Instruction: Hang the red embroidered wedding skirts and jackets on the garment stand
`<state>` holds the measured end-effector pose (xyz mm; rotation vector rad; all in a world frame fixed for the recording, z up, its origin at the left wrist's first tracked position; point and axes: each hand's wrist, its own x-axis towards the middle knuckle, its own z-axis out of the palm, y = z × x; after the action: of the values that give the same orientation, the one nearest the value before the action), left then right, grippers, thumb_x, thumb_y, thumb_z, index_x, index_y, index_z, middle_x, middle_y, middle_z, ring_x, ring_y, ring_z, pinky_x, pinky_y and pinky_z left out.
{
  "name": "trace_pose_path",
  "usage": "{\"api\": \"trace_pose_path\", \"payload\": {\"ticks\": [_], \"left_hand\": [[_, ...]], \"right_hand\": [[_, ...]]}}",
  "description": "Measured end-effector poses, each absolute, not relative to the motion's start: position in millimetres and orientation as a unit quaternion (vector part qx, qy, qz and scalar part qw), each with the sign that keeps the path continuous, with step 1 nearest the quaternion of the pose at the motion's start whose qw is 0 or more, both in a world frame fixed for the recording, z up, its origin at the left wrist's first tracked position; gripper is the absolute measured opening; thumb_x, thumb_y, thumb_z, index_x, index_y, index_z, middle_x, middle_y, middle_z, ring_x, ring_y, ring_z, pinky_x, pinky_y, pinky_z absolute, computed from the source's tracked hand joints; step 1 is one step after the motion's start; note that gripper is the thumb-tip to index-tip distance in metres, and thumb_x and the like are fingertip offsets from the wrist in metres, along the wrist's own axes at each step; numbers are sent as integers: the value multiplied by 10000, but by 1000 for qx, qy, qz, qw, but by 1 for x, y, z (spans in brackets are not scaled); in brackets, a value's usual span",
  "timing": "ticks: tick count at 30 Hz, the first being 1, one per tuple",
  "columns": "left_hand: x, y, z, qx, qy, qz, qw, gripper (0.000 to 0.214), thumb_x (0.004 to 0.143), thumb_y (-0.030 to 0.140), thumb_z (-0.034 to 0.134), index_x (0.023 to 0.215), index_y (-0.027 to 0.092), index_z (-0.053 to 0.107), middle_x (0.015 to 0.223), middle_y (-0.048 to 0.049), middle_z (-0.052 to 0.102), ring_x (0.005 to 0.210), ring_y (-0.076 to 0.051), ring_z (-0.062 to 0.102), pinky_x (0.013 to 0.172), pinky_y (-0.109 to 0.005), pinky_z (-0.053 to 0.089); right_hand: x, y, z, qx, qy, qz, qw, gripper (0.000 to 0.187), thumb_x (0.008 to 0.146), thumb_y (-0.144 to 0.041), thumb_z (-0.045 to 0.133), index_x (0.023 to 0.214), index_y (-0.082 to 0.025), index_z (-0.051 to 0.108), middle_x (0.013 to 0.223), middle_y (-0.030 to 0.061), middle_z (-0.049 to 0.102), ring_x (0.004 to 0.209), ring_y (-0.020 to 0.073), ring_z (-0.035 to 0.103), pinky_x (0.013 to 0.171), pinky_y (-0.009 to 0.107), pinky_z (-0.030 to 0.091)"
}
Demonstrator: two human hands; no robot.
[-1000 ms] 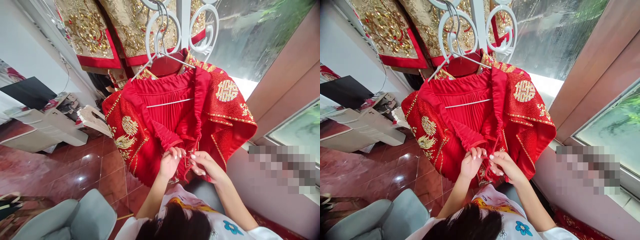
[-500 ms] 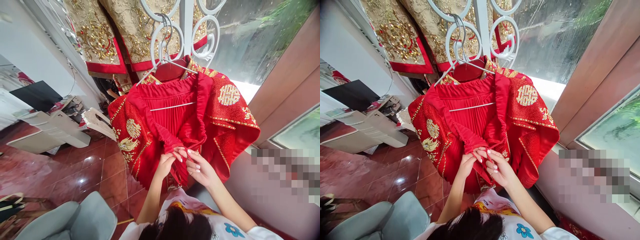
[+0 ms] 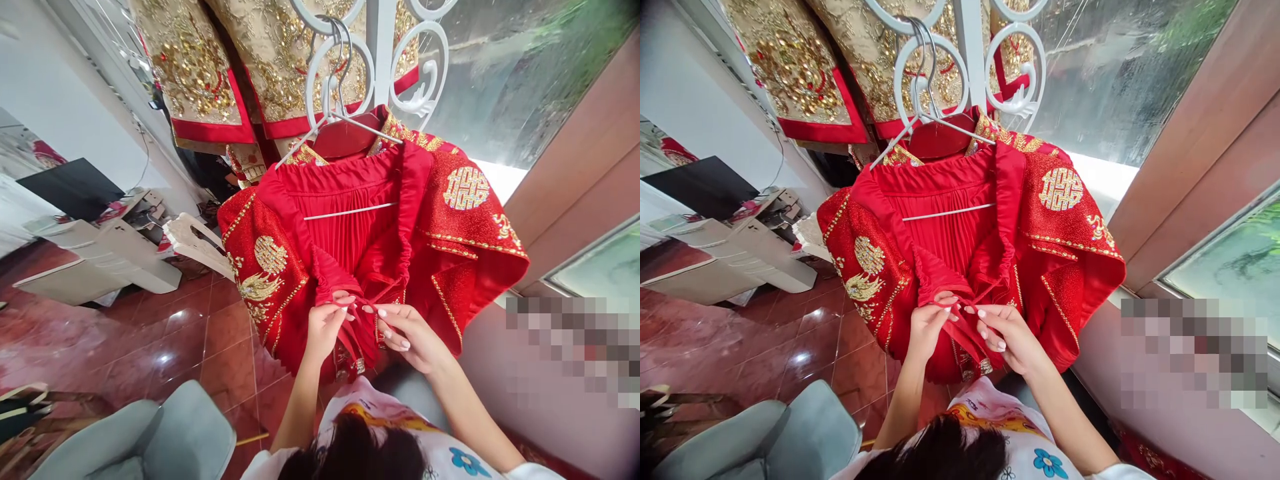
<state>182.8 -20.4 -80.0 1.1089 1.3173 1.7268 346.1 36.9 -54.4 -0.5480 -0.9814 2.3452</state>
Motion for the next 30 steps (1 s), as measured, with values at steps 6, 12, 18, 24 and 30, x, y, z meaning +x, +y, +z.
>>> {"api": "trace_pose_path", "payload": {"ticks": [6,12,18,24,30], "left_hand": [[187,-21,-80,543,588,589,110,225,861,186,521,933,175,734,929,-66,730,843,-170,691,753,-285,606],[188,-20,-87,646,604,466,-26,127,820,132,578,822,187,692,838,-43,685,803,-151,660,794,-266,556],[190,-27,-92,647,560,464,231,63,763,167,611,704,170,587,840,-32,566,829,-146,587,793,-287,496],[185,-53,-85,613,407,617,281,373,709,339,702,524,150,439,839,-36,520,717,-115,525,661,-267,450],[184,-70,-59,569,265,666,403,384,723,277,701,533,160,388,517,48,394,446,-38,346,423,-185,246]], "right_hand": [[349,36,-52,-267,-465,786,309,320,733,-413,717,832,-110,691,496,-44,463,391,-4,280,381,164,128],[347,37,-50,-272,-478,778,304,357,713,-447,716,820,-108,683,494,-47,455,397,7,280,388,176,145],[348,40,-53,-279,-473,782,294,348,705,-447,719,740,-107,652,477,-46,446,393,10,284,395,178,149],[350,40,-57,-238,-413,841,256,296,695,-385,730,670,-114,612,415,-67,387,349,-1,215,383,177,123],[354,33,-46,-204,-434,851,213,296,724,-389,701,650,-120,603,391,-65,367,341,5,200,389,185,121]]}}
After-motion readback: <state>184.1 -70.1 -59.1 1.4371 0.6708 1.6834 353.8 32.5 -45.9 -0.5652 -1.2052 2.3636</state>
